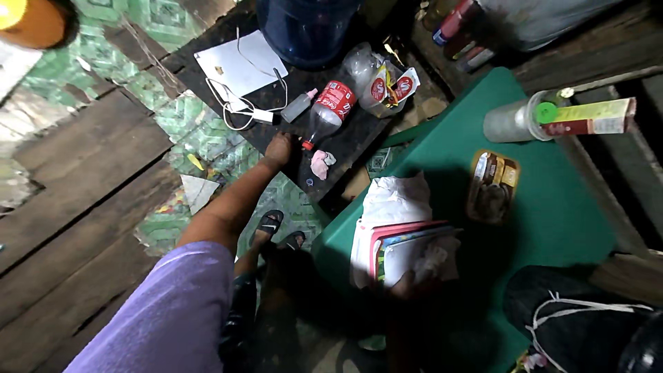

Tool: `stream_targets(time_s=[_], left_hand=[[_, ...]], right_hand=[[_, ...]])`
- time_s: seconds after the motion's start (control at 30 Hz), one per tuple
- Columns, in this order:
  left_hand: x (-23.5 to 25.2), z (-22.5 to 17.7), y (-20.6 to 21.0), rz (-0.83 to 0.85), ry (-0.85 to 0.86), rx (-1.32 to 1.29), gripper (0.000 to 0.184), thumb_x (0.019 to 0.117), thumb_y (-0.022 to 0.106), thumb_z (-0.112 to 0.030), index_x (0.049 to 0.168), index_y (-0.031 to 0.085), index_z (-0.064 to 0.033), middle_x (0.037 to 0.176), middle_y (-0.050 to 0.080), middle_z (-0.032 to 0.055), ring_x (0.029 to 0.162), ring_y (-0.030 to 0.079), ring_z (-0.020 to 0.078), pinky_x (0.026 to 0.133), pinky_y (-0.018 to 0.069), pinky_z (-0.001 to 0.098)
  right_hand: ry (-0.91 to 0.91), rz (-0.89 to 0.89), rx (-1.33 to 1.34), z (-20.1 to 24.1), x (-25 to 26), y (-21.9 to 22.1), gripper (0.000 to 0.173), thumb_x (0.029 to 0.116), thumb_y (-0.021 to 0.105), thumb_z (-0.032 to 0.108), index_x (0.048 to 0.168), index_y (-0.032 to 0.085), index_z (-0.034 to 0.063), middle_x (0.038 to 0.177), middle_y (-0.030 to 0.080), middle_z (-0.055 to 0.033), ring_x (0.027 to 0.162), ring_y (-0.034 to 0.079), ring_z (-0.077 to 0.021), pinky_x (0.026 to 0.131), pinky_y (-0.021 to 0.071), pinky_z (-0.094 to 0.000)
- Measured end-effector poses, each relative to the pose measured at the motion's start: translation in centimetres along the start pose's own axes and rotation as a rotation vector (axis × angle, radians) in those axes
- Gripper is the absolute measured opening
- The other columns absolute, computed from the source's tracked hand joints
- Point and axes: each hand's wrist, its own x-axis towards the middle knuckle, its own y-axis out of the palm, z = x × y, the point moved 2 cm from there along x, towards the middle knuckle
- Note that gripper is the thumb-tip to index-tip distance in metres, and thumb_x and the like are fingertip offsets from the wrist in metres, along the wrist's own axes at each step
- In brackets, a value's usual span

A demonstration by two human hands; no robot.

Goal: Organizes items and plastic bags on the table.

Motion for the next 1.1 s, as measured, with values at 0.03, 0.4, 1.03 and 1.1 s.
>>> stream_targets(time_s=[0.03, 0.4, 1.03, 1.1], left_hand=[[0.1, -0.1, 0.0, 0.003, -0.038, -0.029, 0.048, 0.1092, 0.049, -0.033, 0.134, 0.057, 0.0069, 0.142, 0.052, 0.0331, 0.130, 0.054, 0.0492, 0.106, 0.0457, 0.0634], [-1.7, -0.6, 1.6, -0.005, -0.144, -0.085, 0.053, 0.1081, 0.051, -0.031, 0.141, 0.046, 0.0105, 0.139, 0.053, 0.0367, 0.129, 0.055, 0.0521, 0.106, 0.0448, 0.0656], [-5.0, 0.4, 4.0, -0.042, -0.374, -0.764, 0.047, 0.0993, 0.069, -0.022, 0.132, 0.057, 0.0095, 0.127, 0.062, 0.0304, 0.116, 0.063, 0.0400, 0.102, 0.0496, 0.0559], [-7.5, -0.8, 3.5, -0.039, -0.325, -0.956, 0.043, 0.1009, 0.067, -0.018, 0.133, 0.055, 0.0082, 0.122, 0.063, 0.0259, 0.106, 0.065, 0.0317, 0.096, 0.0530, 0.0480]], right_hand=[[-0.054, -0.054, 0.005, -1.2, 0.0, 0.7, 0.060, 0.0964, 0.055, 0.016, 0.145, 0.041, -0.0173, 0.150, 0.043, -0.0355, 0.143, 0.041, -0.0461, 0.120, 0.0324, -0.0467], [-0.129, -0.117, 0.014, -3.1, 0.3, 1.4, 0.063, 0.0976, 0.051, 0.031, 0.144, 0.048, -0.0124, 0.146, 0.050, -0.0325, 0.138, 0.048, -0.0453, 0.117, 0.0376, -0.0495], [-0.102, -0.039, 0.166, -3.6, 0.9, 1.7, 0.068, 0.0950, 0.051, 0.026, 0.148, 0.038, -0.0141, 0.155, 0.038, -0.0344, 0.146, 0.034, -0.0488, 0.122, 0.0240, -0.0556], [-0.105, -0.048, 0.170, -3.8, 0.9, 1.7, 0.067, 0.0947, 0.052, 0.027, 0.147, 0.041, -0.0138, 0.155, 0.038, -0.0335, 0.145, 0.035, -0.0485, 0.121, 0.0251, -0.0560]])
